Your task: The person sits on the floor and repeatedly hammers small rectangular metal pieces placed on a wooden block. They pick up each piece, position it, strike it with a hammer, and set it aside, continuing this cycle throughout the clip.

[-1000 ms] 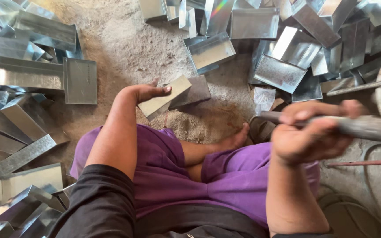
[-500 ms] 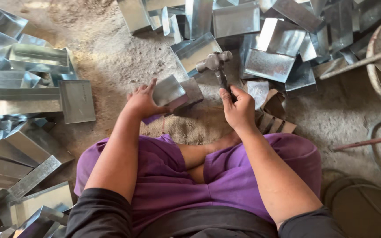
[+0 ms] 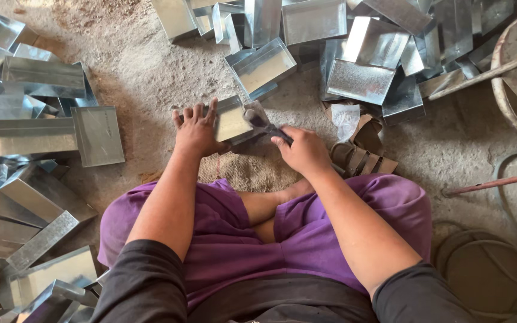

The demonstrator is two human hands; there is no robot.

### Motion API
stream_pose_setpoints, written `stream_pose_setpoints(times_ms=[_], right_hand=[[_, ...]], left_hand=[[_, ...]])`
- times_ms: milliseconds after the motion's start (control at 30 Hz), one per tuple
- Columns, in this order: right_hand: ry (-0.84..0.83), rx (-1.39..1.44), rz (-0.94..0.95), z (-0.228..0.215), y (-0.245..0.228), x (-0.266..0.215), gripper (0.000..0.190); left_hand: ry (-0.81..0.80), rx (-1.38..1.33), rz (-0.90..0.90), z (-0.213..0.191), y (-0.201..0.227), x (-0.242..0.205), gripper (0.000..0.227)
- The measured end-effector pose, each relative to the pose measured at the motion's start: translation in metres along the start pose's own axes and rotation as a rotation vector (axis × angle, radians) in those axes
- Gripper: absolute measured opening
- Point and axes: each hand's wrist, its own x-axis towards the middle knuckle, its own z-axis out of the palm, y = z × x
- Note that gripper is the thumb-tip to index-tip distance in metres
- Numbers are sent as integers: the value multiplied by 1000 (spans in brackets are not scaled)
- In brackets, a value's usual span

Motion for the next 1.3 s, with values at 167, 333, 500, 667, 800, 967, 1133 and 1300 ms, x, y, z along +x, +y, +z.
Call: stream_pose_setpoints(times_ms=[167, 333, 500, 667, 800, 967, 1133, 1300], right_hand=[[0, 162, 226, 5, 23, 3, 30], [49, 673, 644, 4, 33, 6, 24], [108, 801, 671, -7, 37, 8, 20], [104, 780, 688, -5, 41, 5, 19], [86, 833, 667, 1, 41, 7, 21], [106, 580, 551, -1, 34, 3, 21], [224, 229, 113, -14, 22, -5, 27], [86, 125, 39, -16, 5, -4, 26]], left_hand=[[9, -159, -143, -1, 20, -5, 123], [99, -237, -282, 9, 44, -9, 99], [-174, 6, -58, -25, 14, -7, 118], [26, -235, -164, -29, 13, -21, 118], [-59, -115, -84, -12, 30, -19, 138], [62, -6, -10, 4, 22, -9, 139], [74, -54, 5, 7, 19, -4, 135], [81, -61, 18, 8, 18, -7, 135]])
